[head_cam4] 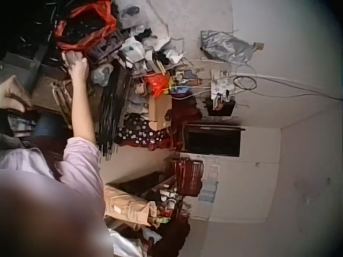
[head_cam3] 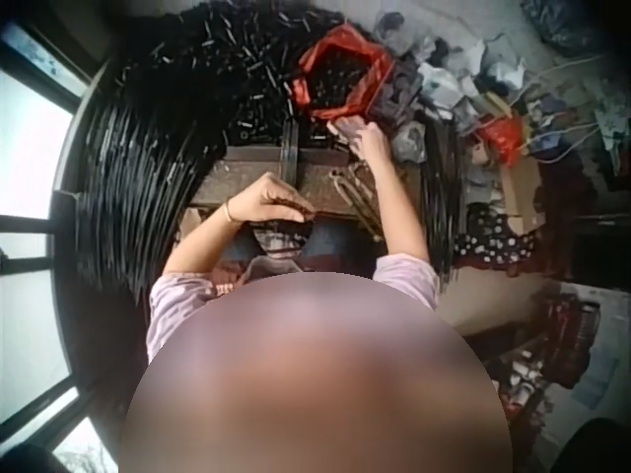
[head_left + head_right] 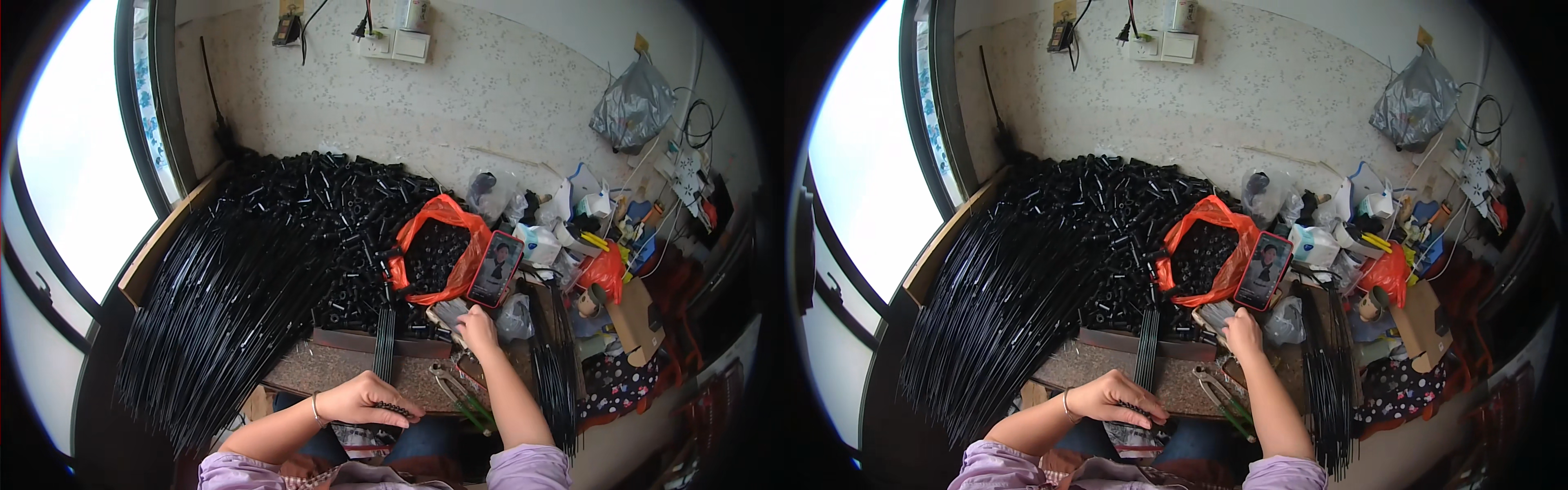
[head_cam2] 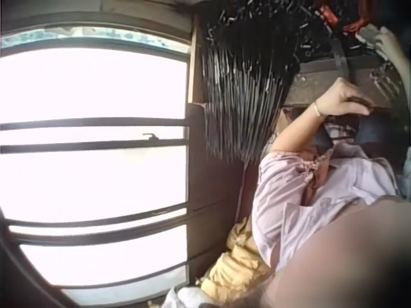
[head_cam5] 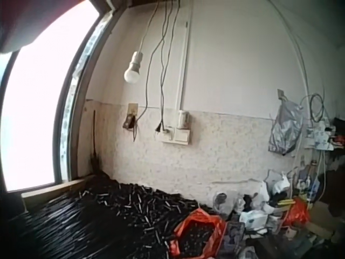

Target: Manually assemble plastic caps onto umbrella rods and secure them using pliers.

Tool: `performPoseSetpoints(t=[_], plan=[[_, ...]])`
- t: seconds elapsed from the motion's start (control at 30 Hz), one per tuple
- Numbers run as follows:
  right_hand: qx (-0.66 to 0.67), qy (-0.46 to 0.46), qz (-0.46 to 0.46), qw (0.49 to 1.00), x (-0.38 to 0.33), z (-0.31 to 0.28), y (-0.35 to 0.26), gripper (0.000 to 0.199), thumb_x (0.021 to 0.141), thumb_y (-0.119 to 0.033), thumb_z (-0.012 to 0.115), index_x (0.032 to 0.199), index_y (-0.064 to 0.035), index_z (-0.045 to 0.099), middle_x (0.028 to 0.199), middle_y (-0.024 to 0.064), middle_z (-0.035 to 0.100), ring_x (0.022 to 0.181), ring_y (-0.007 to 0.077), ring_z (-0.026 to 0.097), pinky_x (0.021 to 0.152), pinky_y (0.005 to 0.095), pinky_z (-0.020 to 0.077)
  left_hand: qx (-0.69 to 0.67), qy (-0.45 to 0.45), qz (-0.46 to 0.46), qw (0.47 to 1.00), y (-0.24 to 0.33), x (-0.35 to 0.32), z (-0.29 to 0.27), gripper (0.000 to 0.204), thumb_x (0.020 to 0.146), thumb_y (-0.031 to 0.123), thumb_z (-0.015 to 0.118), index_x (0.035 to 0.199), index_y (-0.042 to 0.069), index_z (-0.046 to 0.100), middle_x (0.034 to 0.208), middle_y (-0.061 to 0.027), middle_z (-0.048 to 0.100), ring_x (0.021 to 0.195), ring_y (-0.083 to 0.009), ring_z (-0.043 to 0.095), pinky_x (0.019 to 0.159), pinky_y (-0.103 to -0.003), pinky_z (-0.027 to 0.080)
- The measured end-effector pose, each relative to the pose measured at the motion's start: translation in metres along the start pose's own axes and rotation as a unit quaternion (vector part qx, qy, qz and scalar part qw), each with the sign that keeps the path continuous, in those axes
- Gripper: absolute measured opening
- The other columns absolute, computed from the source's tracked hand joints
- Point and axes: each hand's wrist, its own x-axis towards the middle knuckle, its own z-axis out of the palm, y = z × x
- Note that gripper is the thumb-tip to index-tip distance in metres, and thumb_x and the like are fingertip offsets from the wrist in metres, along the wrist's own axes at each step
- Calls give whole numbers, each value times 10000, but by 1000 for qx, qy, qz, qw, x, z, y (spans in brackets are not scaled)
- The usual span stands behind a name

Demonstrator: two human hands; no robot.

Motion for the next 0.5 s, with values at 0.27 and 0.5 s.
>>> performPoseSetpoints(t=[0.27,0.5], plan=[[-67,95,-119,986,-3,8,5,66,682,-102,673,710,-59,631,794,59,524,803,253,520,700,375,455,-8,29,35,999,14,10,-9,238,765,51,671,990,-22,646,894,-137,660,831,-260,641,743,-311,501],[-60,68,-140,986,1,15,13,63,657,-93,689,678,-61,639,736,61,527,799,253,507,708,349,453,21,46,29,998,12,10,-10,248,779,58,660,1013,-21,636,894,-145,658,823,-233,644,731,-294,502]])
